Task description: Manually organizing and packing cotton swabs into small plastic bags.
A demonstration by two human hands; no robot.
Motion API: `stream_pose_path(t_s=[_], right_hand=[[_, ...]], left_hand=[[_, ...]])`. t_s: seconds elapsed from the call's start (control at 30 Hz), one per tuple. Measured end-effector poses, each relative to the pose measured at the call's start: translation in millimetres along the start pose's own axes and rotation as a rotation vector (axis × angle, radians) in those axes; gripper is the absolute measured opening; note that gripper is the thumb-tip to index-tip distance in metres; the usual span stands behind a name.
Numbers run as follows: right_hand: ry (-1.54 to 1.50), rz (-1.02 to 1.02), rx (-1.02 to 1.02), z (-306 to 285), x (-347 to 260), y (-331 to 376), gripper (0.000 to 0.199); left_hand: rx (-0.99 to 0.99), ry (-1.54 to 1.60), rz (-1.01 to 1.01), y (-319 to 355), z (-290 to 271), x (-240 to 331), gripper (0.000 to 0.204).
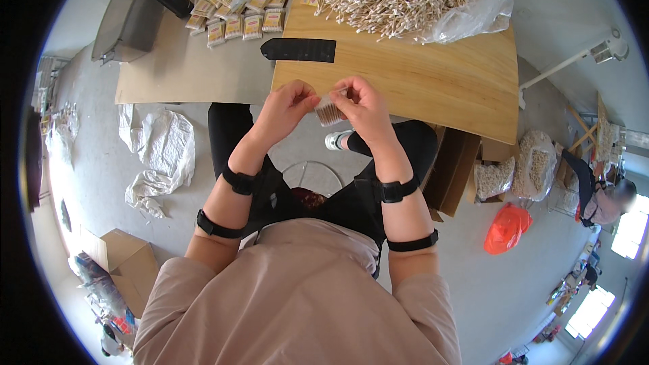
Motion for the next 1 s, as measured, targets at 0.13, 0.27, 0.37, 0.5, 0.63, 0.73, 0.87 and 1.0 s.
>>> stream_pose_path(t_s=[0.13,0.27,0.37,0.5,0.63,0.73,0.87,1.0], right_hand=[[0.202,-0.042,0.042,1,16,-23,0.012],[0.368,-0.233,0.203,2,6,-42,0.014],[0.502,-0.333,0.245,9,3,-52,0.015],[0.366,-0.348,0.237,11,22,-56,0.019],[0.277,-0.225,0.280,-1,40,-60,0.021],[0.218,-0.179,0.265,-1,48,-69,0.023],[-0.037,-0.186,0.250,-3,59,-78,0.025],[-0.066,-0.148,0.261,0,61,-85,0.026]], left_hand=[[0.032,0.247,-0.007,-29,4,-37,0.021],[0.053,0.362,0.203,-53,10,-46,0.031],[0.038,0.461,0.130,-61,17,-69,0.038],[0.094,0.470,0.151,-60,13,-78,0.039],[0.223,0.334,0.069,-51,6,-79,0.033],[0.279,0.332,0.070,-54,-2,-86,0.035],[0.306,0.268,-0.049,-59,-6,-88,0.037],[0.344,0.270,-0.033,-66,-12,-94,0.041]])
Point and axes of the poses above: each hand's wrist, its own y-axis away from the middle knuckle, its own z-axis out of the palm, x = y × z, the point moved 10 cm from there along -y, towards the middle knuckle, and after that the axes turned 10 degrees about -x, right-handed, at the moved point
